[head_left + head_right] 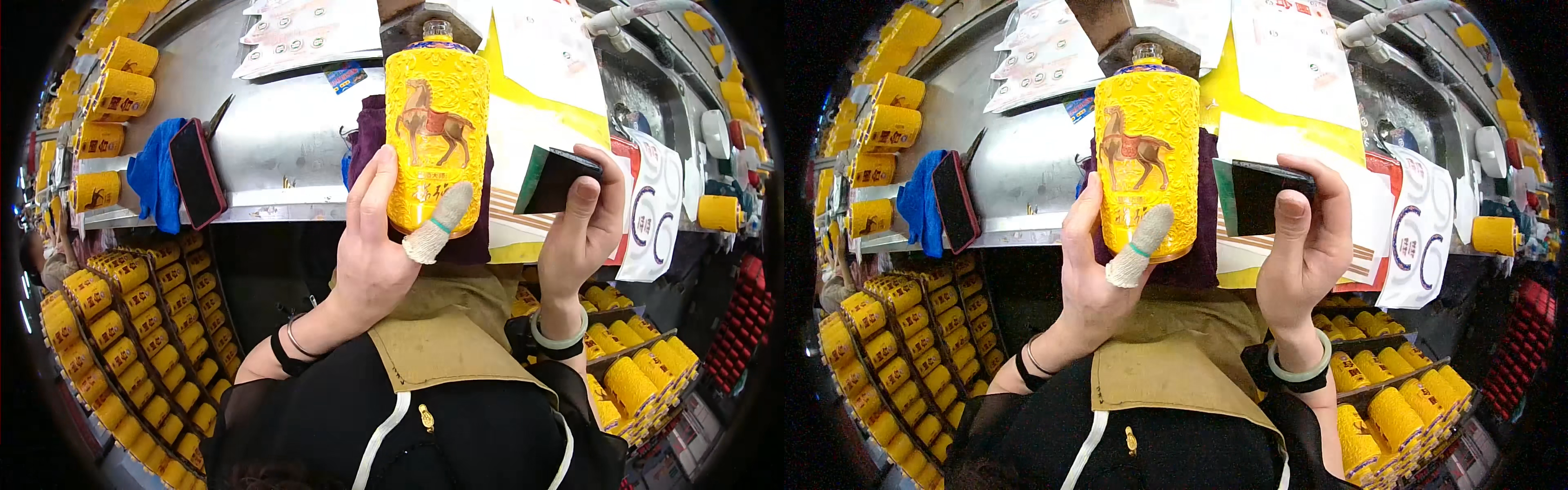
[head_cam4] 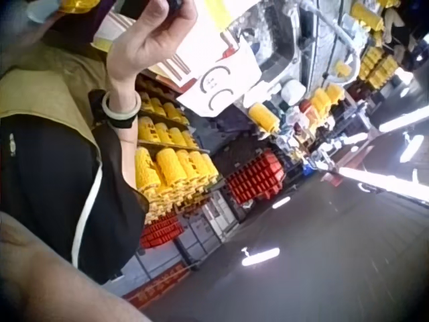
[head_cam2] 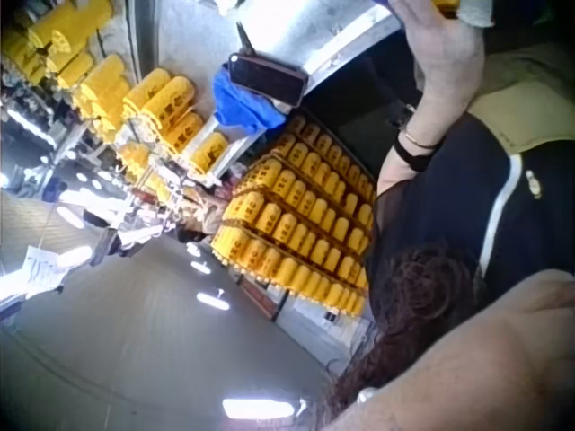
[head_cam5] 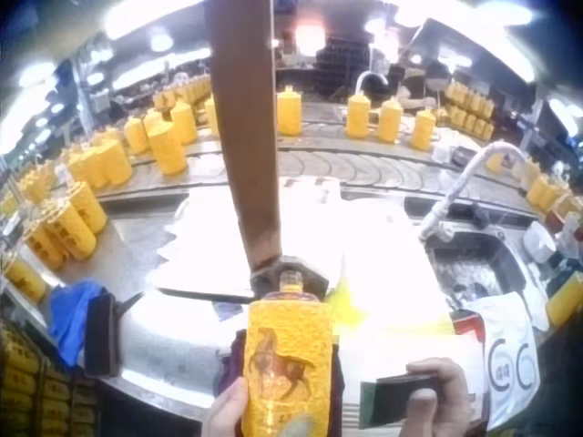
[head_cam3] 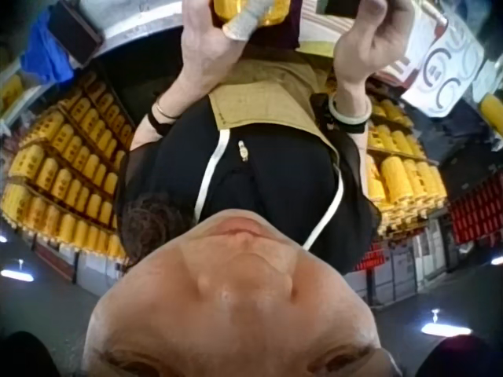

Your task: Applying decorative labels and a horse graphic to yellow textured liquor bottles on a production line.

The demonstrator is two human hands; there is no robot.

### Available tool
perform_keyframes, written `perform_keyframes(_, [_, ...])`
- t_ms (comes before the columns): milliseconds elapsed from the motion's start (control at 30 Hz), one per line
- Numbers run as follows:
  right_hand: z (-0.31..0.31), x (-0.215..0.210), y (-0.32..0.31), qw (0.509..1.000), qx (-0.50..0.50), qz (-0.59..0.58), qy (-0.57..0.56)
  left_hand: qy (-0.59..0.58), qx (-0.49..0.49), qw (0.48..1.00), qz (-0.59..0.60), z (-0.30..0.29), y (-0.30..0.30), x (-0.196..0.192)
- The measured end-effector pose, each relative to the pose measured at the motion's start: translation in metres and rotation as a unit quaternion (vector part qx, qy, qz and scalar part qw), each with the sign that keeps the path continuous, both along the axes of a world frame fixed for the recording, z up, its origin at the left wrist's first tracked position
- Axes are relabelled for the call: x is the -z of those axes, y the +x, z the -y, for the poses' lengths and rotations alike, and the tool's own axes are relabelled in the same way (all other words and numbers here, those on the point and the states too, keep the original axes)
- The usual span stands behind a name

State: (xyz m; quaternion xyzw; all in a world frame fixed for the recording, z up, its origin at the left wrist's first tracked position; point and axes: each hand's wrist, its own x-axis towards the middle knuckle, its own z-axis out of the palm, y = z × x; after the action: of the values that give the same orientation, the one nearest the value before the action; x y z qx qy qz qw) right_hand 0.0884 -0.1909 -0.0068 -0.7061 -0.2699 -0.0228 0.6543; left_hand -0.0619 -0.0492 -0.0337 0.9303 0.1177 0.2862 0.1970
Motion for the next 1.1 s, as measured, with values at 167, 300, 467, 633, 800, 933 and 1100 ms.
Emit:
perform_keyframes(167, [0.002,0.002,0.0,0.995,-0.045,-0.091,0.005,-0.073,0.03,0.994,0.076,-0.01,-0.002,0.014])
perform_keyframes(300, [-0.01,-0.014,0.007,0.992,-0.107,-0.048,-0.048,-0.211,0.014,0.971,0.113,-0.009,-0.004,0.02])
perform_keyframes(467, [-0.026,-0.028,0.024,0.888,-0.152,0.404,-0.16,-0.292,-0.03,0.947,0.132,-0.014,0.003,0.025])
perform_keyframes(633, [-0.025,-0.039,-0.01,0.818,-0.335,0.442,-0.155,-0.408,-0.029,0.903,0.129,-0.006,-0.003,0.019])
perform_keyframes(800, [-0.074,-0.044,0.059,0.832,-0.137,0.508,-0.177,-0.342,-0.004,0.933,0.114,-0.007,-0.006,0.015])
perform_keyframes(933, [-0.076,-0.046,0.068,0.761,-0.099,0.619,-0.17,-0.313,-0.023,0.94,0.13,-0.011,-0.005,0.017])
perform_keyframes(1100, [-0.05,-0.054,0.005,0.801,-0.371,0.429,-0.192,-0.321,-0.008,0.936,0.143,-0.012,-0.001,0.022])
